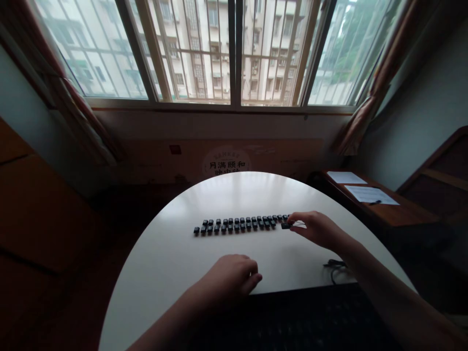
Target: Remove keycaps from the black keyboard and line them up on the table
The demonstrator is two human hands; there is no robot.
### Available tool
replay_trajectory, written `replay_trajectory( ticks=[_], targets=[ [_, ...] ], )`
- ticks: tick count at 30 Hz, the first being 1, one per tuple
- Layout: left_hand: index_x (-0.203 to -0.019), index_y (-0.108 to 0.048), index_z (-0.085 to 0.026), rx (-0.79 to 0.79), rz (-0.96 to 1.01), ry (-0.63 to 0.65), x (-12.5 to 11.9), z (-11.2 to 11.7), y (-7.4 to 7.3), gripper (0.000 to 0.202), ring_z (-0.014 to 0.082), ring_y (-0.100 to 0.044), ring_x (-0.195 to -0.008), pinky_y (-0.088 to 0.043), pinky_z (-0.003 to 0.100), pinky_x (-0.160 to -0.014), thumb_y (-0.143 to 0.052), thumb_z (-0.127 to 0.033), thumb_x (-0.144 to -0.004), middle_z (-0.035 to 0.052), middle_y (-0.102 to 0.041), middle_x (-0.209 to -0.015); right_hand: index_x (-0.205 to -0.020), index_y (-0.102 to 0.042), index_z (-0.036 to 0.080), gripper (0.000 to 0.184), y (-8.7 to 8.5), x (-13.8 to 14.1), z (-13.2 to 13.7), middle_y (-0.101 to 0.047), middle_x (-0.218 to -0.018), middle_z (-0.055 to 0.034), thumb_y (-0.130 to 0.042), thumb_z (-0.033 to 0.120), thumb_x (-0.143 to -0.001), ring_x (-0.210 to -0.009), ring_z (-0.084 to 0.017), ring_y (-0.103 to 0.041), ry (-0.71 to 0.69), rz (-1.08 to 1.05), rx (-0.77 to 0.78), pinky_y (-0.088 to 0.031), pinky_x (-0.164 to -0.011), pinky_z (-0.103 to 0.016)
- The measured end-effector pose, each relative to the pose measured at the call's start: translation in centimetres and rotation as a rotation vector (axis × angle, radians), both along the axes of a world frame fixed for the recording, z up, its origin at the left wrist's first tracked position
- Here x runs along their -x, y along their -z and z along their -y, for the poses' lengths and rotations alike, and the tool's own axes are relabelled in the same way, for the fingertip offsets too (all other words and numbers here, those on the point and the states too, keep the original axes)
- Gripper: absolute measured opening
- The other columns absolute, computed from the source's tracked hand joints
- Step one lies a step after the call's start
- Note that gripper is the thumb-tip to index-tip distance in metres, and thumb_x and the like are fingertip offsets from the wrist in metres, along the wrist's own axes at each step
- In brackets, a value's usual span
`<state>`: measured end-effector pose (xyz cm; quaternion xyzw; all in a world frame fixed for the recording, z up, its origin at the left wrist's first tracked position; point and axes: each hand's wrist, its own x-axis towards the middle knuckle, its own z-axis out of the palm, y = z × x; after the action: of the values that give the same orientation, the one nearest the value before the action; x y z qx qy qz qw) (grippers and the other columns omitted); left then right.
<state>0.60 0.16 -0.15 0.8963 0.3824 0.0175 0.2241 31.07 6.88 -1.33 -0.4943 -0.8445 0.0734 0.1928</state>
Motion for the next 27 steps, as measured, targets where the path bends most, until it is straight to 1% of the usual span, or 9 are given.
replay_trajectory(
  ticks=[3,7,12,19,24,27],
  targets=[
    [-0.081,-0.062,-0.02,0.069,-0.043,0.041,-0.4,-0.3,0.5,0.025,0.0181,-0.06,-0.074,-0.041,0.028,-0.064,-0.05,-0.036,-0.096,0.003,-0.066,-0.083,-0.097,-0.073,0.028,0.012,1.6,0.0,0.0,-0.077,-0.09,0.0009,-0.067,0.026,-0.087,-0.079,-0.02,-0.072,0.007,0.03,0.037,-0.05,-0.07,-0.029],
    [-0.078,-0.06,-0.02,0.115,-0.038,0.034,-0.9,-0.8,0.6,0.026,0.0169,-0.057,-0.071,-0.04,0.029,-0.063,-0.05,-0.035,-0.096,0.0027,-0.065,-0.081,-0.092,-0.073,0.027,0.009,2.3,0.1,0.0,-0.076,-0.087,-0.0001,-0.067,0.026,-0.086,-0.077,-0.02,-0.069,-0.001,0.068,0.07,-0.047,-0.067,-0.029],
    [-0.078,-0.061,-0.019,0.13,-0.074,0.027,-1.3,-1.1,0.5,0.027,0.0175,-0.057,-0.073,-0.039,0.029,-0.065,-0.048,-0.034,-0.097,0.0033,-0.065,-0.083,-0.095,-0.072,0.026,0.01,2.8,0.0,-0.5,-0.075,-0.091,-0.0024,-0.067,0.025,-0.087,-0.08,-0.02,-0.067,0.042,0.097,0.099,-0.045,-0.068,-0.03],
    [-0.08,-0.063,-0.019,0.131,-0.088,0.032,-1.4,-1.0,0.4,0.028,0.0182,-0.057,-0.074,-0.04,0.029,-0.065,-0.047,-0.036,-0.097,0.0037,-0.064,-0.082,-0.094,-0.072,0.026,0.01,3.2,-0.4,-0.5,-0.074,-0.099,-0.0004,-0.067,0.024,-0.086,-0.083,-0.02,-0.065,0.05,0.102,0.037,-0.043,-0.066,-0.029],
    [-0.079,-0.062,-0.019,0.108,-0.082,0.042,-1.2,-0.8,0.3,0.029,0.0185,-0.057,-0.074,-0.041,0.03,-0.066,-0.047,-0.037,-0.096,0.0043,-0.065,-0.082,-0.093,-0.073,0.027,0.01,3.1,-0.2,-0.2,-0.073,-0.096,0.0,-0.067,0.025,-0.085,-0.076,-0.017,-0.064,0.049,0.085,-0.005,-0.042,-0.064,-0.028],
    [-0.079,-0.062,-0.019,0.104,-0.081,0.045,-1.2,-0.7,0.2,0.028,0.0184,-0.057,-0.074,-0.041,0.03,-0.065,-0.047,-0.036,-0.096,0.0049,-0.065,-0.083,-0.091,-0.075,0.027,0.01,3.3,0.2,-0.2,-0.073,-0.09,0.0002,-0.067,0.024,-0.086,-0.071,-0.015,-0.063,0.042,0.099,-0.018,-0.042,-0.063,-0.027]
  ],
)
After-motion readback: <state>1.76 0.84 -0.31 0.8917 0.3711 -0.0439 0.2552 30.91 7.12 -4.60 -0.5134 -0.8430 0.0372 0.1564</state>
